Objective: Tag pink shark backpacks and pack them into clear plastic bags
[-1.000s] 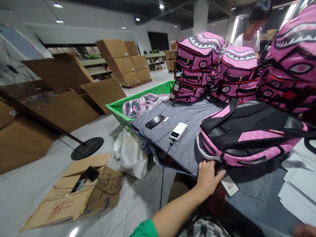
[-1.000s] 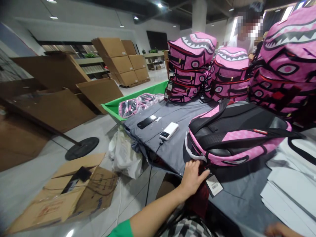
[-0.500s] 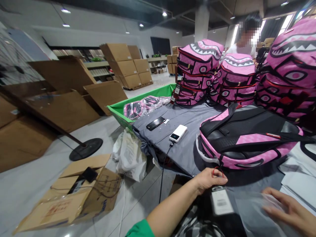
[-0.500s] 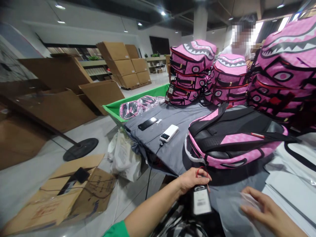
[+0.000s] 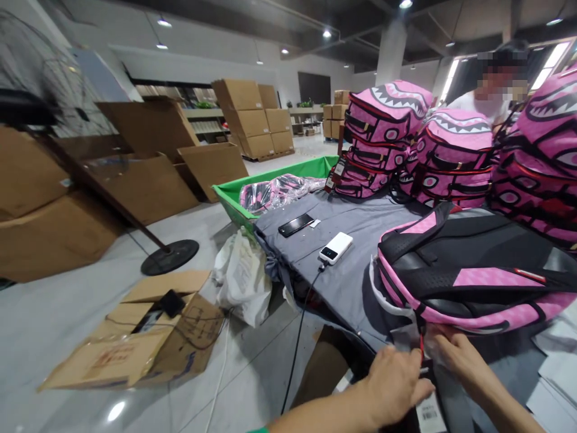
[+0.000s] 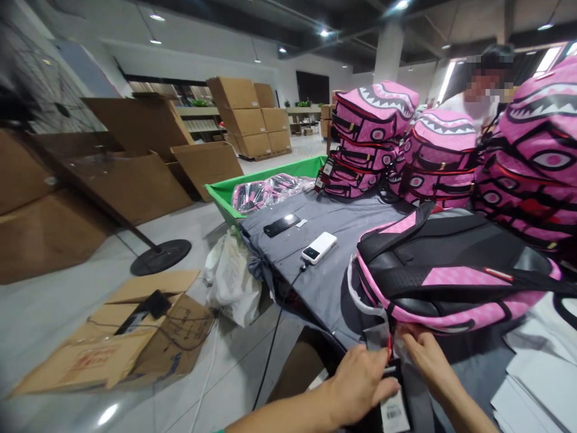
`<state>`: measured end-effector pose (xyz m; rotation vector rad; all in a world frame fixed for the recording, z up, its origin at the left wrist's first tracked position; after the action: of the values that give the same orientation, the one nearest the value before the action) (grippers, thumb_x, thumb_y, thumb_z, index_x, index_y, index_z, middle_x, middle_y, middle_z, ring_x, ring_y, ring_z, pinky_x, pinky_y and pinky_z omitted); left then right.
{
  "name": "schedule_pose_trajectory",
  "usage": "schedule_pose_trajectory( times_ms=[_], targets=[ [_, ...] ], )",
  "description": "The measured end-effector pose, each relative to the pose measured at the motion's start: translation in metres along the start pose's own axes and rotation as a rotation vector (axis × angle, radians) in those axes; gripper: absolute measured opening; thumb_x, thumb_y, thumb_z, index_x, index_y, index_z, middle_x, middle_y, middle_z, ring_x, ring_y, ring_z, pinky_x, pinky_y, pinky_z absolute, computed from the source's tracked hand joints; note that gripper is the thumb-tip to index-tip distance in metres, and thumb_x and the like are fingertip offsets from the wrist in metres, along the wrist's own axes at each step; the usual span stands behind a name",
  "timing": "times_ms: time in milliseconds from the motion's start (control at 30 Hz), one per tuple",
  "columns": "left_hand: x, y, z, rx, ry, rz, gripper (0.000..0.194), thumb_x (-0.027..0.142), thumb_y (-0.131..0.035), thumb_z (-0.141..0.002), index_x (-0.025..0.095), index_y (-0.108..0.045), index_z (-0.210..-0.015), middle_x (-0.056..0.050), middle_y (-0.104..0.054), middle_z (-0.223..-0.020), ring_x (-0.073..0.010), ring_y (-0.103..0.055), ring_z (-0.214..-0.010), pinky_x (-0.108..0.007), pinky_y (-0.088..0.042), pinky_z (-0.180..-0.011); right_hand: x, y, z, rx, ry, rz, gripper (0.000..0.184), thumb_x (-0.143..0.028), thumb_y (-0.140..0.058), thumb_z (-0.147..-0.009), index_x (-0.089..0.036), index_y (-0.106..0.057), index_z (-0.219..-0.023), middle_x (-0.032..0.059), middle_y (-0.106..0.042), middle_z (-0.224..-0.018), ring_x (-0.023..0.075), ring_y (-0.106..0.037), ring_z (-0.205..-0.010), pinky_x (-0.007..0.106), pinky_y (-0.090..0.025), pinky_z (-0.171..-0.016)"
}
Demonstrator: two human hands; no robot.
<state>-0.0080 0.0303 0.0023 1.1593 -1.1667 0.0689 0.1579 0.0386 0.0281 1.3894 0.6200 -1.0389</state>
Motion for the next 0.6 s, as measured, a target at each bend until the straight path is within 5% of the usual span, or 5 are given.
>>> schedule_pose_trajectory(
  times_ms=[67,167,333,467,600],
  targets=[
    [0.004,-0.008,0.002,0.076,-0.079,-0.208,0.049,0.047,-0.077,-0.082,0.008,-0.069,-0.111,-0.015,-0.071,-0.085,-0.0311,-0.067,-0.079,-0.047,-0.053,-0.083,0.001,-0.004,0.007,0.043,-0.036,-0.06,0.047,-0.064,-0.058,-0.075,-0.02,-0.071,-0.075,0.0086,-0.074,-0.08,0.0284,-0.069,-0.082,0.035,-0.056,-0.076],
    [0.005,-0.006,0.006,0.246,-0.148,-0.164,0.042,0.052,-0.072,-0.085,0.014,-0.07,-0.103,-0.015,-0.067,-0.097,-0.0322,-0.065,-0.093,-0.047,-0.054,-0.084,0.002,-0.012,0.012,0.042,-0.043,-0.031,0.046,-0.064,-0.066,-0.069,-0.018,-0.07,-0.072,0.0064,-0.069,-0.067,0.0245,-0.064,-0.066,0.032,-0.054,-0.062],
    [-0.018,0.013,0.01,0.623,0.158,0.557,0.035,0.045,-0.065,-0.09,0.018,-0.061,-0.112,-0.013,-0.059,-0.118,-0.0254,-0.06,-0.11,-0.042,-0.051,-0.098,0.001,-0.016,0.008,0.135,-0.015,0.038,0.05,-0.063,-0.065,-0.065,-0.016,-0.073,-0.079,0.0079,-0.074,-0.072,0.0282,-0.069,-0.07,0.033,-0.055,-0.062],
    [-0.017,0.0,-0.009,0.458,0.32,1.203,0.057,0.053,-0.084,-0.067,0.016,-0.061,-0.104,-0.011,-0.069,-0.105,-0.0236,-0.066,-0.096,-0.037,-0.052,-0.09,-0.004,-0.016,0.006,0.138,0.044,0.005,0.05,-0.06,-0.066,-0.067,-0.016,-0.075,-0.089,0.008,-0.077,-0.081,0.0296,-0.073,-0.079,0.033,-0.058,-0.071],
    [-0.014,-0.014,-0.026,0.598,0.525,1.434,0.05,0.048,-0.089,-0.055,0.012,-0.068,-0.083,-0.008,-0.071,-0.081,-0.0205,-0.064,-0.079,-0.033,-0.05,-0.079,-0.008,-0.01,0.006,0.05,0.079,0.05,0.052,-0.062,-0.064,-0.071,-0.015,-0.076,-0.09,0.0083,-0.078,-0.085,0.0301,-0.074,-0.083,0.033,-0.059,-0.072]
  ],
)
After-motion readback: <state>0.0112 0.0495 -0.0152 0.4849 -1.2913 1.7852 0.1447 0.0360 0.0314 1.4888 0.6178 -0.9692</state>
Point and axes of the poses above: each hand's wrist, its own z-axis away from the middle knuckle, its own y-axis out of the back of the hand, x = y × z, the point moved 3 cm from there along -z, towards the middle knuckle
